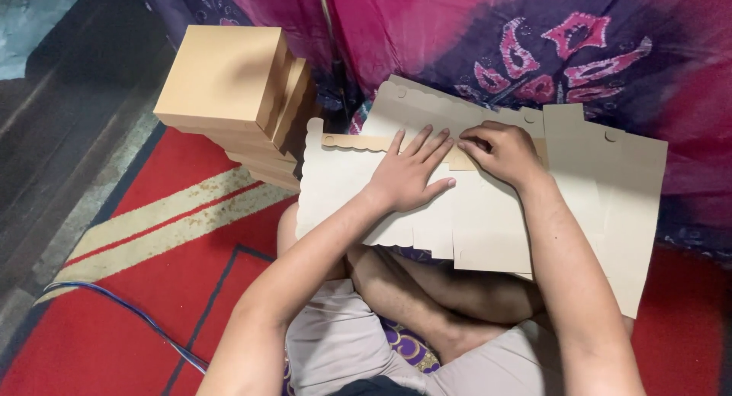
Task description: The person organizes previously folded cardboard boxes by aligning them into a stack, then folds a flat cardboard sheet into a box structure by hand, pressing and flipping it to smoothen the folds.
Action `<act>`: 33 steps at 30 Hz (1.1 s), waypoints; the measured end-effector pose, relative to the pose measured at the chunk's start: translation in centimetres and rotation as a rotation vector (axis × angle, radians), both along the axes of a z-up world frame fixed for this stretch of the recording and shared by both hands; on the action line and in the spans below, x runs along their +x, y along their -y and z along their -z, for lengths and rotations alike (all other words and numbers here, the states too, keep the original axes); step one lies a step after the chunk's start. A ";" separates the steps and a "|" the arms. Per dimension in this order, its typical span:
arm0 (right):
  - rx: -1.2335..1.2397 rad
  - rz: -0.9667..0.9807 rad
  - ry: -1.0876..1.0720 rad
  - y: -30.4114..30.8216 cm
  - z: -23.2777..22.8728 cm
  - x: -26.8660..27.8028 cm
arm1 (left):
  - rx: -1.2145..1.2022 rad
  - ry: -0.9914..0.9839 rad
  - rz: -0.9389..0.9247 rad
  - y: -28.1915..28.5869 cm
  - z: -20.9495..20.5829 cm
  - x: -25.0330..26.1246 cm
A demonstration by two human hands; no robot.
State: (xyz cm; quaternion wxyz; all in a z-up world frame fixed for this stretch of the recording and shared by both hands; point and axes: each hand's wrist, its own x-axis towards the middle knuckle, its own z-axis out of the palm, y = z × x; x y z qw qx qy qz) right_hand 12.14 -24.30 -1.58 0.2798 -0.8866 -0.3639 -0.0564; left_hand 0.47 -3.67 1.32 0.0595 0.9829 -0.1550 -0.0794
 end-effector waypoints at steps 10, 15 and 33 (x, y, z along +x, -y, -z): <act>0.032 -0.018 -0.052 0.4 0.4 0.4 | -0.138 -0.097 -0.329 -0.3 -3.3 -5.1; 0.041 -0.022 -0.053 0.4 0.3 0.4 | -0.110 -0.047 -0.515 -2.7 -2.6 -5.8; -0.045 -0.169 0.131 -0.7 -1.1 -1.3 | -0.171 0.029 -0.638 -3.8 -1.1 -6.5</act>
